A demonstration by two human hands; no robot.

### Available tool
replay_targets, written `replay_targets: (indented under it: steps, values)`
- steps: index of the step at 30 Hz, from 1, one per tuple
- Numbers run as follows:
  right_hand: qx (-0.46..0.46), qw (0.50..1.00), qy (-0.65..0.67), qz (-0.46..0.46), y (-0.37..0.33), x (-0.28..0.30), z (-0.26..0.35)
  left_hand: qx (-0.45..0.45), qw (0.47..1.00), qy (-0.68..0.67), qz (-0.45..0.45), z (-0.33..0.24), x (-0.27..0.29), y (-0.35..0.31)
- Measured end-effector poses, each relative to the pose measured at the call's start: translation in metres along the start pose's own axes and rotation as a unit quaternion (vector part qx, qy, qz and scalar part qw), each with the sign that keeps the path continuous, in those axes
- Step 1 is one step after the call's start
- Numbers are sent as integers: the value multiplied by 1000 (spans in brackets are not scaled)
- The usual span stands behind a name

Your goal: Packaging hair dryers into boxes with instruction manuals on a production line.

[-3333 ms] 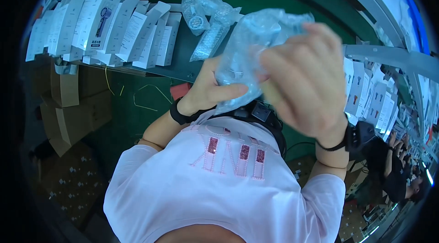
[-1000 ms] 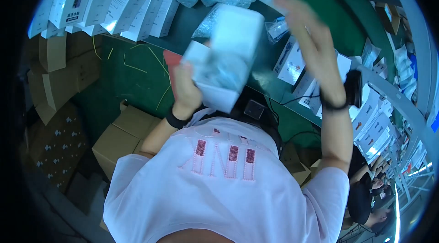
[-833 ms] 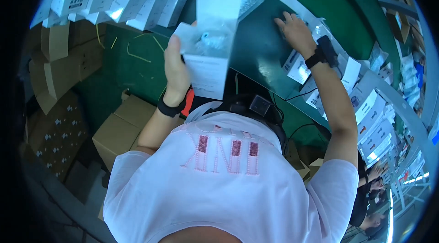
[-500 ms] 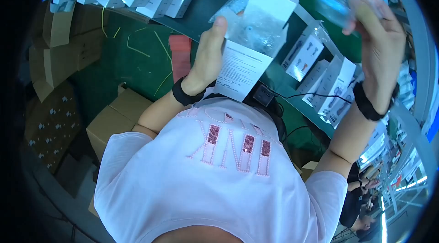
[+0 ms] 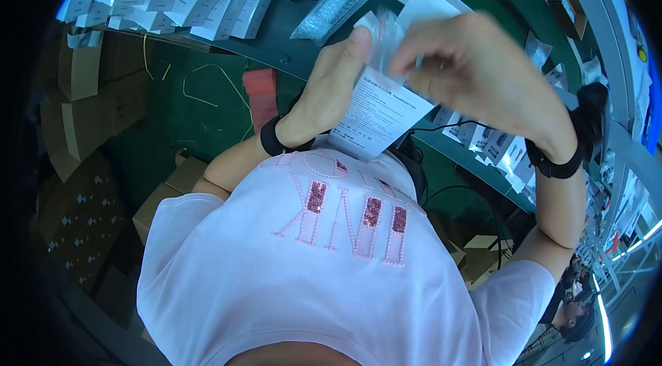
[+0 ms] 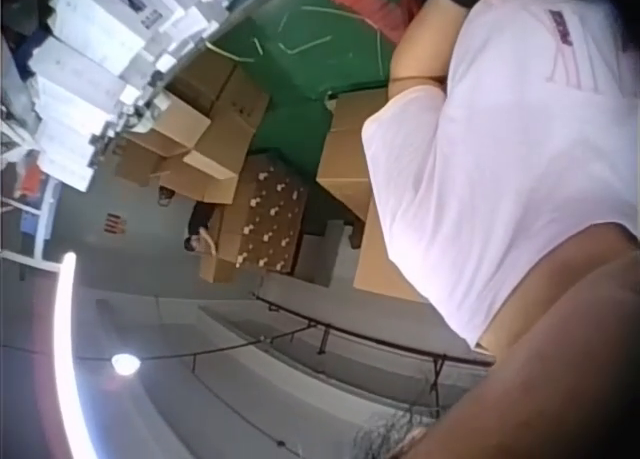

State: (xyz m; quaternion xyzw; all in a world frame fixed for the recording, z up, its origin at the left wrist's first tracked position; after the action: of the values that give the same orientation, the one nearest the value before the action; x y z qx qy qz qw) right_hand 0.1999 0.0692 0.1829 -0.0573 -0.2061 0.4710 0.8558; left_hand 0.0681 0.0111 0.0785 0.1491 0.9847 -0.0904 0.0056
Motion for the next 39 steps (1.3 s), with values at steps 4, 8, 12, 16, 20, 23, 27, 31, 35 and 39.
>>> replay_targets:
  steps: [4, 8, 12, 16, 20, 23, 27, 31, 35, 39]
  values:
    - [-241, 939, 14, 244, 6, -22, -21, -13, 1000, 5, 18, 5, -15, -7]
    - [-347, 860, 259, 270, 11, -32, -32, -96, 994, -20, 38, 15, -16, -13]
    - [-115, 986, 59, 107, 7, -12, -4, -96, 988, -103, 57, 33, 6, -15]
    - [-59, 934, 179, -305, -44, 14, -15, -158, 986, -54, 24, 24, 21, -17]
    - [-50, 826, 462, -321, -37, -71, -91, -251, 957, 105, 102, 6, 17, -2]
    - [106, 855, 352, -365, -27, -68, -71, -217, 962, 138, 93, 11, 19, -1]
    - [46, 906, 230, -352, -37, -64, -70, -124, 988, 75, 61, 20, 13, 2]
    - [60, 927, 216, -300, -42, -54, -72, -50, 996, -18, 70, 22, 10, 7]
    - [69, 969, 62, -230, -43, -55, -51, -73, 991, 3, 113, 18, 5, 14]
    - [45, 941, 110, -318, -32, -68, -65, -57, 995, 12, 80, 24, 8, 17]
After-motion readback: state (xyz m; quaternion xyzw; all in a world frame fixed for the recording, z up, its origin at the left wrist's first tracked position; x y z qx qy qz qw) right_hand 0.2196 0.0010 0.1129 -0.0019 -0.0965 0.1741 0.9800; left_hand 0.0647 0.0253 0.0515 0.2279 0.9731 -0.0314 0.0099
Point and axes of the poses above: each hand's wrist, its own y-axis towards the middle knuckle, its own x-axis out of the back of the hand, z = x × y, the point moved 4 cm from there along y, towards the middle knuckle, and after that the axes turned 15 degrees about y, right-handed, at the moved point
